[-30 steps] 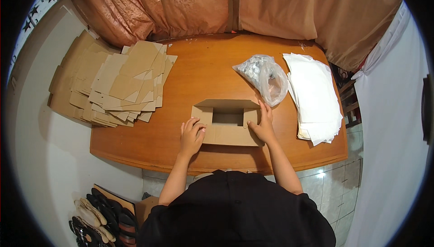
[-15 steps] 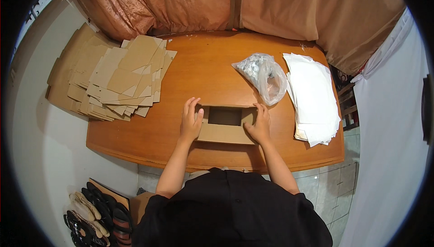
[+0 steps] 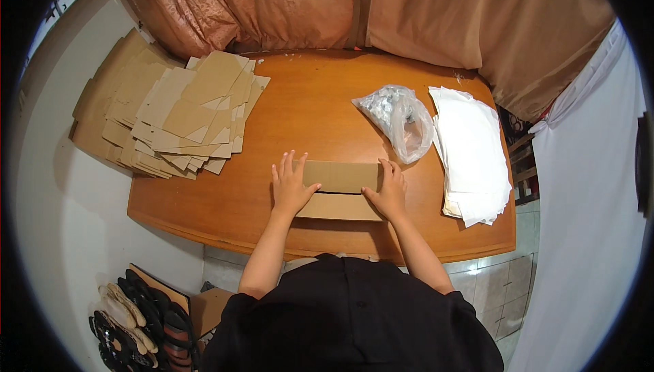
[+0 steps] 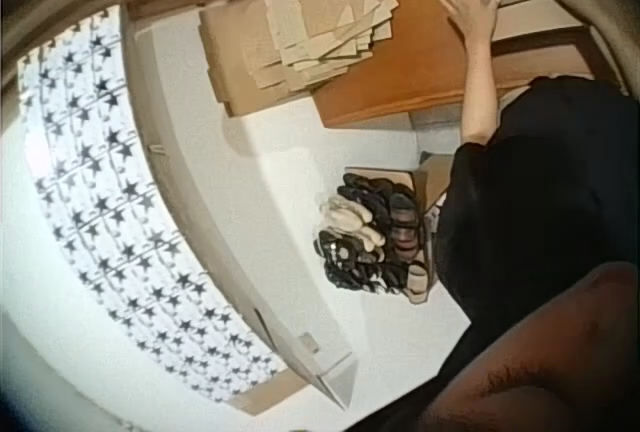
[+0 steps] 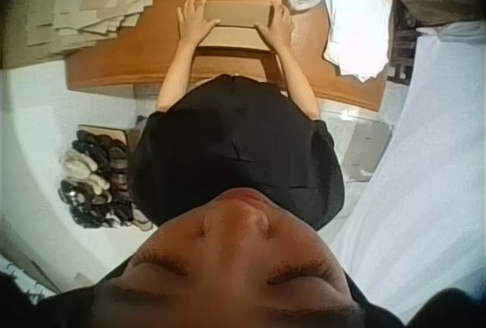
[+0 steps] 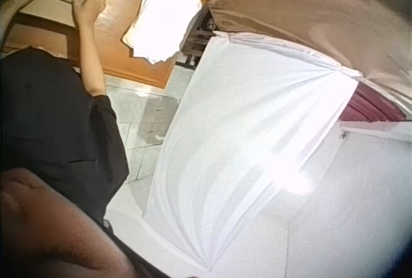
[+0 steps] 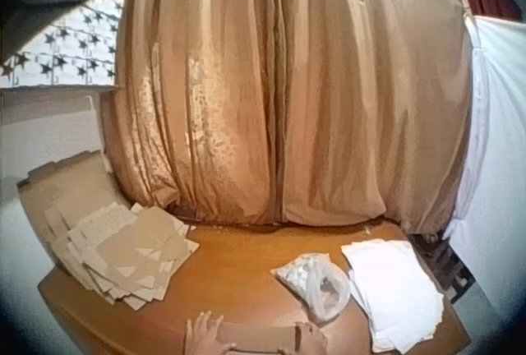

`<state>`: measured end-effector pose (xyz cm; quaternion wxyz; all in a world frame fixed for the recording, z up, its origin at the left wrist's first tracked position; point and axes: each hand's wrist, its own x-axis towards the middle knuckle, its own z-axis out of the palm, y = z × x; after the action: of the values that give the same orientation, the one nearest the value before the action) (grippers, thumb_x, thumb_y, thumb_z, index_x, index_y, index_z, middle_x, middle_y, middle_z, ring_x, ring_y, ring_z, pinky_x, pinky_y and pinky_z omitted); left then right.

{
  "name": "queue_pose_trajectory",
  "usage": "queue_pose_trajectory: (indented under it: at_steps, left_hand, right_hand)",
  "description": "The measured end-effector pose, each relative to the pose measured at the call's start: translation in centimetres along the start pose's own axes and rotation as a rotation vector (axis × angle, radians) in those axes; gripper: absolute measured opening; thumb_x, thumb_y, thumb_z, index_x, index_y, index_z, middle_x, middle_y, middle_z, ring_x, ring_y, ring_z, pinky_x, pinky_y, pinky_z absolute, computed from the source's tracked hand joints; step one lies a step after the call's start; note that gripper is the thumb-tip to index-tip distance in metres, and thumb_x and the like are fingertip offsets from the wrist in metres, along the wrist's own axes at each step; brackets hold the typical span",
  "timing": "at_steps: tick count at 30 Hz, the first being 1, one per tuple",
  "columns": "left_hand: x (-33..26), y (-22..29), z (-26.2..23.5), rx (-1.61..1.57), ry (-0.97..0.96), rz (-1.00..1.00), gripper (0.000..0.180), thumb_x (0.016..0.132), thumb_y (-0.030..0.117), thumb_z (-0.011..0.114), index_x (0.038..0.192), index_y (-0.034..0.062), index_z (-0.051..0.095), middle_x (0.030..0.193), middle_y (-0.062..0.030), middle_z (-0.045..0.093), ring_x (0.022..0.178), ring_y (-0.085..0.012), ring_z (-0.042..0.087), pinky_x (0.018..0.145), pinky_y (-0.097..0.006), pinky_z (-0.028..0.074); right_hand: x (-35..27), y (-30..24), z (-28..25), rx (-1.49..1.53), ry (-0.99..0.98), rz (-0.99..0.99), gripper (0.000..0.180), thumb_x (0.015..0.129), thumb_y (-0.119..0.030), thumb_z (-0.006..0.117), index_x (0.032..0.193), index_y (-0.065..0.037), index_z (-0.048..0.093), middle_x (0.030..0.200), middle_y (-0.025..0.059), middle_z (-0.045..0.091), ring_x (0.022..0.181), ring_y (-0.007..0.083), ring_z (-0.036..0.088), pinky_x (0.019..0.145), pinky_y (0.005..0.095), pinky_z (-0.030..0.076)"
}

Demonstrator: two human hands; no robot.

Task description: The recorder folds flat cardboard into shoe boxes, inserts tissue paper inside, and stacks the completed boxes on a shelf.

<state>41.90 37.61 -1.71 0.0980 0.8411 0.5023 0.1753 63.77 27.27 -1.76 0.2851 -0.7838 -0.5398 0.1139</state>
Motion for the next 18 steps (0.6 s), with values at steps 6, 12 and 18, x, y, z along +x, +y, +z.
queue_pose_trajectory:
  at_steps: [6, 12, 18]
  left_hand:
    - [0.0, -4.1, -0.5, -0.54, -0.082, -0.547, 0.072, 0.087, 0.052, 0.05, 0.136, 0.0019, 0.035, 0.14, -0.0236, 0.033, 0.128, -0.0383, 0.035, 0.105, -0.043, 0.03]
    - [-0.7, -6.3, -2.5, -0.823, -0.185, -0.451, 0.074, 0.094, 0.056, 0.026, 0.136, -0.0048, 0.031, 0.14, -0.0215, 0.036, 0.132, -0.0294, 0.032, 0.107, -0.037, 0.025]
    - [-1.1, -7.2, -6.7, -1.601, 0.084, -0.195, 0.043, 0.096, 0.046, 0.032, 0.113, 0.0088, 0.047, 0.102, -0.0037, 0.053, 0.096, -0.0138, 0.052, 0.084, -0.03, 0.042]
  right_hand:
    - [0.5, 6.5, 3.3, 0.713, -0.098, 0.304, 0.07, 0.088, -0.05, 0.047, 0.138, -0.003, 0.031, 0.133, 0.0195, 0.042, 0.123, 0.0342, 0.04, 0.103, 0.0401, 0.029]
    - [1.4, -0.5, -2.4, 0.961, -0.348, 0.5, 0.075, 0.089, -0.069, 0.019, 0.142, -0.018, 0.029, 0.139, 0.0078, 0.039, 0.119, 0.0253, 0.042, 0.094, 0.0422, 0.036]
    - [3.0, 0.2, -4.2, 1.373, 0.065, 0.138, 0.029, 0.095, -0.035, 0.042, 0.083, -0.011, 0.053, 0.096, 0.0023, 0.06, 0.094, 0.0125, 0.052, 0.085, 0.0297, 0.038]
